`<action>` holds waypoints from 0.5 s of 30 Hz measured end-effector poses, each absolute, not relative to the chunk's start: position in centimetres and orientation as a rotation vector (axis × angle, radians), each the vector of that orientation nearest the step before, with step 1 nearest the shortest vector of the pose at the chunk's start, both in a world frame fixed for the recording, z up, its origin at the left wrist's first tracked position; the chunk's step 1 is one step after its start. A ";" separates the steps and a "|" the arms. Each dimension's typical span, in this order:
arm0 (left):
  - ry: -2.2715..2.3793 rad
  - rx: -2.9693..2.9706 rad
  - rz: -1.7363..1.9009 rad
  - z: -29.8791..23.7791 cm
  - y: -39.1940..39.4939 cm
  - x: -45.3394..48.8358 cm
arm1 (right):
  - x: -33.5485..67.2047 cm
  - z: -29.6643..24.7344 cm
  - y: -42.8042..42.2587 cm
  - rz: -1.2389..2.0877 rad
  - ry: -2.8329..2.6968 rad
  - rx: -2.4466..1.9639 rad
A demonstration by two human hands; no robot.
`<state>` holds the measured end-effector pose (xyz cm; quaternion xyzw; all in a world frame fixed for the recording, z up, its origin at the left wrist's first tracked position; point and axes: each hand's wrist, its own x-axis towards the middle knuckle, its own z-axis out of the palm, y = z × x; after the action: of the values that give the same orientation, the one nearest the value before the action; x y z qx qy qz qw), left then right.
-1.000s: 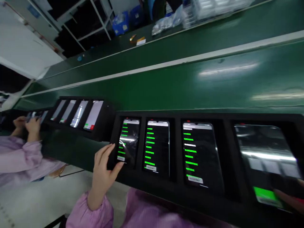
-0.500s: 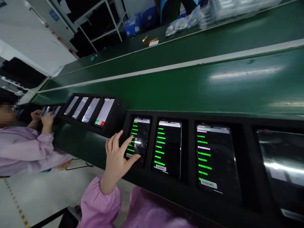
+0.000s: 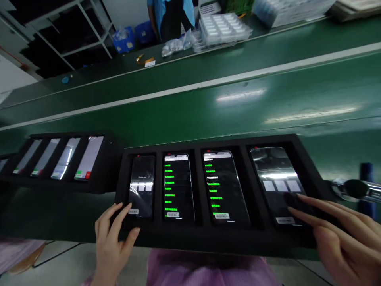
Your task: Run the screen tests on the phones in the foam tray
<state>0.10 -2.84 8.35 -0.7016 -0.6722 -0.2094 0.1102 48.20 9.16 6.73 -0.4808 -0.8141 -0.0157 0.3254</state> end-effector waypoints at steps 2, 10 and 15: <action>-1.995 -2.044 -0.638 8.3 -2.8 0.3 | 48.0 7.1 9.3 -0.056 -2.161 -1.234; -2.209 -2.007 -0.422 7.0 -3.6 -0.4 | 47.4 7.5 9.2 -0.061 -2.126 -1.263; -2.215 -2.027 -0.506 5.0 -4.1 -3.2 | 46.9 8.2 8.6 -0.046 -2.083 -1.352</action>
<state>-3.19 -4.13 4.95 -0.6651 -0.7265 -0.1658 0.0483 46.91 8.65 8.20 -0.5153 -0.7936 -0.0176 0.3230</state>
